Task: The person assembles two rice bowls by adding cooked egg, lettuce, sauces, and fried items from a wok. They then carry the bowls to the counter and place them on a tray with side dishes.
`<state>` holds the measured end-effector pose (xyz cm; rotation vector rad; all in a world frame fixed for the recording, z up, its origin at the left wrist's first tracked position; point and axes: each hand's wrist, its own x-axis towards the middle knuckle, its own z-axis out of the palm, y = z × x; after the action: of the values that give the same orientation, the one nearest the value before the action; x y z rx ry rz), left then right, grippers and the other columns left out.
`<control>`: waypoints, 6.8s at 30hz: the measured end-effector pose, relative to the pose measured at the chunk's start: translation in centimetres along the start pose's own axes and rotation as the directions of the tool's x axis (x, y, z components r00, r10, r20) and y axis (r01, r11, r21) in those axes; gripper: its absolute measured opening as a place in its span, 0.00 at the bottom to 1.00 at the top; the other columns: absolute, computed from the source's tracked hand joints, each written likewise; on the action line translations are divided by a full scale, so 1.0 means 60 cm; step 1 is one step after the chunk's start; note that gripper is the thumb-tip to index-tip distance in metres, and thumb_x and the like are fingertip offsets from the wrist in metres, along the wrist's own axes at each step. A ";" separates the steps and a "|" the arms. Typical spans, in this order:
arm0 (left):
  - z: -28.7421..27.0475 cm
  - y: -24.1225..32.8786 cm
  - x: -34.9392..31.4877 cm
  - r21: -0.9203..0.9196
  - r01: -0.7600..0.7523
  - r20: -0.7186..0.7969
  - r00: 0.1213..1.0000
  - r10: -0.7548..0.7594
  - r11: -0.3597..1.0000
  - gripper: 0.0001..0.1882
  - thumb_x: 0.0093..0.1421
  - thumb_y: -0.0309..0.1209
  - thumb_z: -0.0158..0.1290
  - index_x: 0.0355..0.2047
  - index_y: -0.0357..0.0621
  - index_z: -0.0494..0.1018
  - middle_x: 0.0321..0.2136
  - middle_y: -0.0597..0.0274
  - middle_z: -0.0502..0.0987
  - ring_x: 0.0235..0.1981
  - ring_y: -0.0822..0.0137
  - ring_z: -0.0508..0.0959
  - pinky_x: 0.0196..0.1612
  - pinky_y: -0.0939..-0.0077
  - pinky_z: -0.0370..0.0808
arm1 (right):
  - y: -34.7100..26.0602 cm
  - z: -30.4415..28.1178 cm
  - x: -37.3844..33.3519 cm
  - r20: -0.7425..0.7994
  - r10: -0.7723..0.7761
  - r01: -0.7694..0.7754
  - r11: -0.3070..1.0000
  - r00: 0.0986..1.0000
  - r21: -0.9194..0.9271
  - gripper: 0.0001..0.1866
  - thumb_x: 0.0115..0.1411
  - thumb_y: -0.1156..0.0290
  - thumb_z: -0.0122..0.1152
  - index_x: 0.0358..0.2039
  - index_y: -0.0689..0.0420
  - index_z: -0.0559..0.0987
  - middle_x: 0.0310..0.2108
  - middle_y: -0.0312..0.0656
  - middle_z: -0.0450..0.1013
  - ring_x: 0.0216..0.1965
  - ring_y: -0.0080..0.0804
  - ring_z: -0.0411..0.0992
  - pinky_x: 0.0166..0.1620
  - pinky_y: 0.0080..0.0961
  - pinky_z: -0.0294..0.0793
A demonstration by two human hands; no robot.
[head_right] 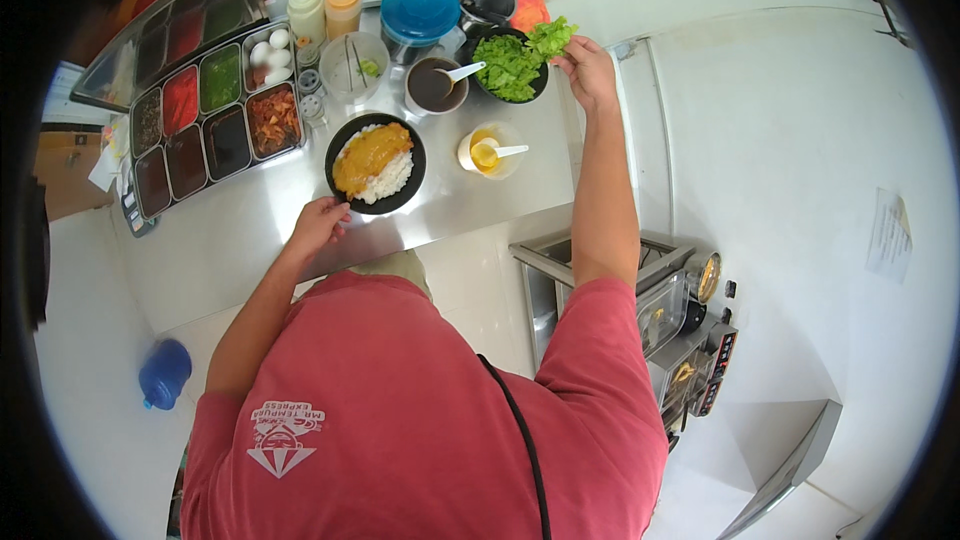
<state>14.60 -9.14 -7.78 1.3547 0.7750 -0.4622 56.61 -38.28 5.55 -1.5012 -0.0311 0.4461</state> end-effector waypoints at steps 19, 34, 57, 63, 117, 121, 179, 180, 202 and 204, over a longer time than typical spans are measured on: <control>0.084 0.086 -0.030 0.779 -0.441 0.049 0.751 0.658 0.446 0.16 0.61 0.34 0.58 0.46 0.42 0.74 0.39 0.51 0.79 0.39 0.49 0.80 0.40 0.58 0.78 | 0.277 0.264 -0.348 0.393 -0.122 0.378 0.626 0.912 -0.683 0.11 0.56 0.73 0.66 0.39 0.64 0.82 0.39 0.51 0.80 0.34 0.45 0.81 0.40 0.33 0.81; 0.074 0.051 0.008 0.901 -0.416 0.254 0.733 0.631 0.120 0.11 0.55 0.24 0.52 0.38 0.40 0.79 0.36 0.52 0.77 0.43 0.53 0.79 0.45 0.61 0.78 | 0.311 0.221 -0.278 0.577 -0.101 0.586 0.169 0.810 -0.793 0.10 0.50 0.74 0.63 0.35 0.57 0.84 0.31 0.44 0.78 0.41 0.44 0.74 0.48 0.36 0.75; 0.093 0.091 0.041 0.886 -0.460 0.242 0.558 0.794 0.053 0.18 0.57 0.26 0.51 0.49 0.40 0.76 0.42 0.54 0.74 0.47 0.54 0.73 0.49 0.60 0.70 | 0.290 0.243 -0.322 0.596 -0.136 0.605 0.035 0.791 -0.795 0.18 0.54 0.62 0.67 0.42 0.57 0.82 0.34 0.42 0.76 0.41 0.41 0.70 0.49 0.36 0.69; 0.100 0.105 0.043 0.864 -0.504 0.409 0.681 0.607 -0.016 0.11 0.56 0.25 0.51 0.37 0.36 0.78 0.41 0.47 0.74 0.48 0.49 0.73 0.50 0.56 0.70 | 0.298 0.226 -0.317 0.531 -0.088 0.532 -0.005 0.843 -0.847 0.19 0.55 0.61 0.67 0.44 0.57 0.82 0.36 0.46 0.76 0.41 0.43 0.72 0.49 0.36 0.70; -0.233 -0.208 -0.177 0.679 -0.222 -0.091 0.920 0.380 0.700 0.11 0.63 0.32 0.54 0.42 0.39 0.75 0.34 0.49 0.78 0.37 0.50 0.79 0.43 0.59 0.75 | 0.175 0.205 -0.430 0.149 0.171 0.115 0.194 0.974 -0.974 0.41 0.44 0.54 0.74 0.55 0.63 0.71 0.45 0.59 0.78 0.49 0.52 0.78 0.51 0.38 0.77; -0.241 -0.228 -0.161 0.664 -0.216 -0.118 0.915 0.387 0.715 0.11 0.62 0.32 0.54 0.42 0.40 0.74 0.32 0.50 0.77 0.36 0.51 0.78 0.42 0.59 0.74 | 0.148 0.255 -0.428 0.019 0.361 0.086 -0.171 0.932 -0.982 0.36 0.43 0.58 0.73 0.54 0.55 0.75 0.44 0.53 0.80 0.46 0.50 0.79 0.47 0.43 0.79; -0.234 -0.253 -0.175 0.596 -0.277 -0.229 0.841 0.490 0.754 0.08 0.63 0.31 0.52 0.42 0.44 0.73 0.31 0.54 0.76 0.33 0.53 0.77 0.39 0.60 0.73 | 0.120 0.371 -0.368 0.228 0.365 0.414 -0.591 0.903 -0.692 0.31 0.40 0.68 0.79 0.49 0.47 0.80 0.42 0.41 0.81 0.45 0.46 0.80 0.41 0.48 0.81; -0.234 -0.254 -0.173 0.592 -0.281 -0.223 0.843 0.489 0.755 0.08 0.63 0.31 0.52 0.42 0.44 0.73 0.31 0.54 0.76 0.33 0.54 0.77 0.39 0.60 0.73 | 0.120 0.371 -0.368 0.241 0.331 0.400 -0.595 0.912 -0.697 0.31 0.40 0.68 0.79 0.49 0.47 0.80 0.42 0.41 0.81 0.45 0.47 0.80 0.41 0.48 0.81; -0.230 -0.256 -0.174 0.576 -0.239 -0.249 0.859 0.447 0.781 0.09 0.63 0.31 0.53 0.42 0.44 0.72 0.32 0.55 0.76 0.35 0.54 0.77 0.41 0.61 0.74 | 0.151 0.363 -0.402 0.292 0.375 0.466 -0.561 0.880 -0.684 0.25 0.46 0.67 0.74 0.47 0.48 0.79 0.34 0.43 0.81 0.38 0.47 0.82 0.36 0.46 0.81; -0.227 -0.250 -0.177 0.583 -0.240 -0.247 0.858 0.450 0.776 0.09 0.63 0.31 0.53 0.42 0.43 0.72 0.33 0.55 0.77 0.36 0.54 0.78 0.42 0.61 0.74 | 0.144 0.361 -0.410 0.287 0.316 0.421 -0.556 0.904 -0.717 0.27 0.46 0.66 0.74 0.48 0.49 0.78 0.34 0.43 0.81 0.38 0.47 0.82 0.37 0.47 0.81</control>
<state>-6.19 -0.03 -10.82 2.1190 0.6946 -0.1075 25.38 -25.06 5.27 -3.3636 -1.4502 0.6601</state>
